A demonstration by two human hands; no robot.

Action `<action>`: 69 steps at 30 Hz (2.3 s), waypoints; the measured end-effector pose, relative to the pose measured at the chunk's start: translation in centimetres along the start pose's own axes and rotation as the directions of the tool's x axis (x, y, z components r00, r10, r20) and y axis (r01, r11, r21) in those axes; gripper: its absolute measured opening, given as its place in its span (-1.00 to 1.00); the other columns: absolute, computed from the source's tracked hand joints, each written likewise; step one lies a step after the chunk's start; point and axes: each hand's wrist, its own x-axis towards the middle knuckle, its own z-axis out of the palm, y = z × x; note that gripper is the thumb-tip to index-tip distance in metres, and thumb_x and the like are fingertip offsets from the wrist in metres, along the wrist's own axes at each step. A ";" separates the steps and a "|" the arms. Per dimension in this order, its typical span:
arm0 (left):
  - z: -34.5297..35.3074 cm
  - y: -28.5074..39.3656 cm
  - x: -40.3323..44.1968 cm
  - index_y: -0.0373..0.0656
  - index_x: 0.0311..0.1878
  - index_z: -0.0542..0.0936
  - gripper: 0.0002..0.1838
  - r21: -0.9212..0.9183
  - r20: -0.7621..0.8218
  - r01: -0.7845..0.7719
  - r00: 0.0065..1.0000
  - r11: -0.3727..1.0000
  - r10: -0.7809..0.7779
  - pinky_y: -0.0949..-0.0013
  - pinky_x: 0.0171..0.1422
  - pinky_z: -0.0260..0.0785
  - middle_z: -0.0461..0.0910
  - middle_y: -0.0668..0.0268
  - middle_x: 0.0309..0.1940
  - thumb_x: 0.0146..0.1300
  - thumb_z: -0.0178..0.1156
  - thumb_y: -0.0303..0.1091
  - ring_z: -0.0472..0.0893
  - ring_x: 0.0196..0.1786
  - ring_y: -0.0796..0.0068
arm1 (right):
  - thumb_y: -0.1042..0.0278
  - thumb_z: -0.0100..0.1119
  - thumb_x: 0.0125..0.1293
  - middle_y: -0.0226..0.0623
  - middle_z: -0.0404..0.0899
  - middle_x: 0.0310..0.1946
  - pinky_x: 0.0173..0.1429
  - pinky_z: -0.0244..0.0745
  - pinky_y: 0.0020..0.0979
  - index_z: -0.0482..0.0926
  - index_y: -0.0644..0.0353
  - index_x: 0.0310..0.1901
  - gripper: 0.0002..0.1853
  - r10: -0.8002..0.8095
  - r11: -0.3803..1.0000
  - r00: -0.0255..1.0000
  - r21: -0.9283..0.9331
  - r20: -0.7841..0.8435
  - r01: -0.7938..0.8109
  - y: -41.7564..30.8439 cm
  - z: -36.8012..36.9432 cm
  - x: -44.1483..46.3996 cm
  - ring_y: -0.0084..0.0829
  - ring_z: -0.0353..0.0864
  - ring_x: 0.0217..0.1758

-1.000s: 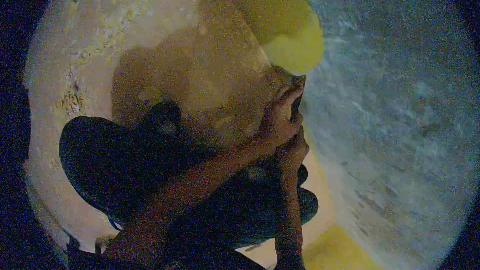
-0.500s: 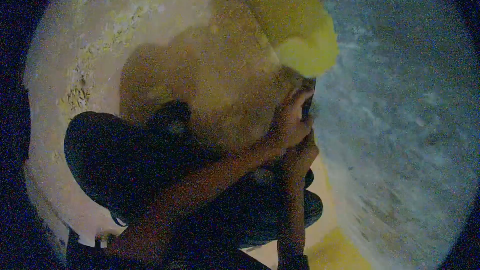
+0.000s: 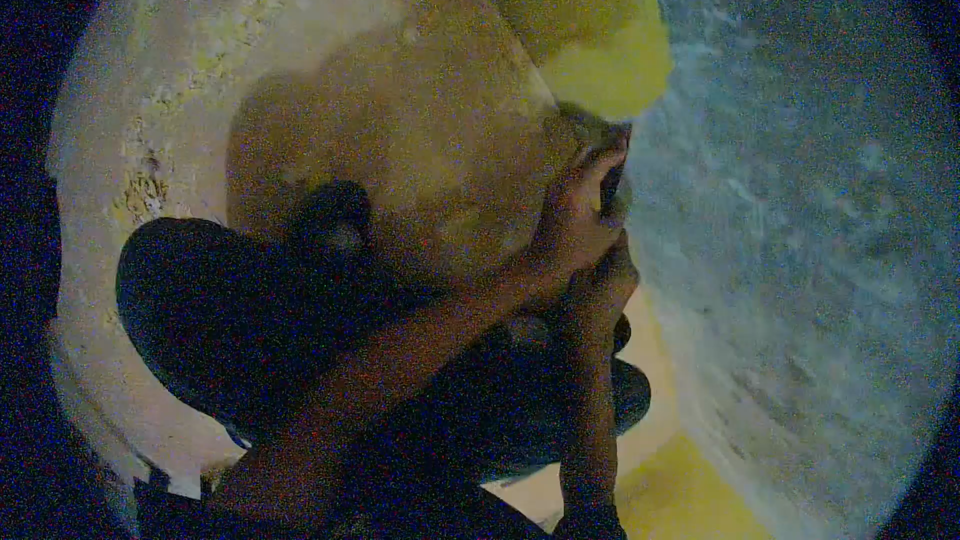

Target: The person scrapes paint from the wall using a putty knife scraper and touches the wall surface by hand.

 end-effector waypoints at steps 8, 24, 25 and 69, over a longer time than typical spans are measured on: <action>0.0 1.6 0.2 -0.27 0.14 0.43 -0.42 0.111 -0.038 -0.050 0.998 0.992 0.055 0.08 0.22 0.34 0.44 -0.09 0.08 -0.09 0.17 -0.58 0.44 0.14 -0.14 | 0.22 0.10 0.32 0.02 0.64 -0.37 -0.30 0.47 -0.35 0.49 0.39 -0.05 -0.65 -0.041 0.998 0.998 0.051 -0.044 0.043 0.0 -0.7 0.9 -0.46 0.61 -0.30; -0.5 0.8 1.6 -0.26 0.13 0.42 -0.43 0.040 -0.008 -0.012 1.000 0.999 0.012 0.03 0.28 0.25 0.42 -0.05 0.11 -0.08 0.18 -0.60 0.41 0.18 -0.12 | 0.21 0.09 0.31 0.06 0.64 -0.29 -0.24 0.50 -0.30 0.47 0.36 -0.01 -0.63 -0.047 0.999 0.999 0.006 -0.007 0.047 -0.8 0.1 1.8 -0.18 0.69 -0.21; -0.3 0.7 0.9 -0.25 0.15 0.40 -0.41 -0.013 -0.047 0.065 0.997 0.998 -0.066 0.03 0.30 0.23 0.41 -0.04 0.13 -0.08 0.18 -0.61 0.39 0.21 -0.12 | 0.21 0.10 0.31 0.07 0.64 -0.30 -0.25 0.49 -0.30 0.48 0.36 0.00 -0.62 -0.044 0.999 0.999 -0.006 0.007 0.044 -0.6 0.4 2.0 -0.17 0.69 -0.21; -0.8 1.0 2.5 -0.28 0.12 0.39 -0.41 -0.042 0.058 0.067 0.996 0.997 -0.065 0.03 0.26 0.27 0.41 -0.10 0.07 -0.11 0.17 -0.62 0.37 0.19 -0.16 | 0.36 0.09 0.28 -0.01 0.65 -0.34 -0.21 0.47 -0.36 0.52 0.41 -0.13 -0.74 0.041 0.998 0.998 -0.056 0.046 -0.039 -1.6 -0.4 2.4 -0.46 0.57 -0.28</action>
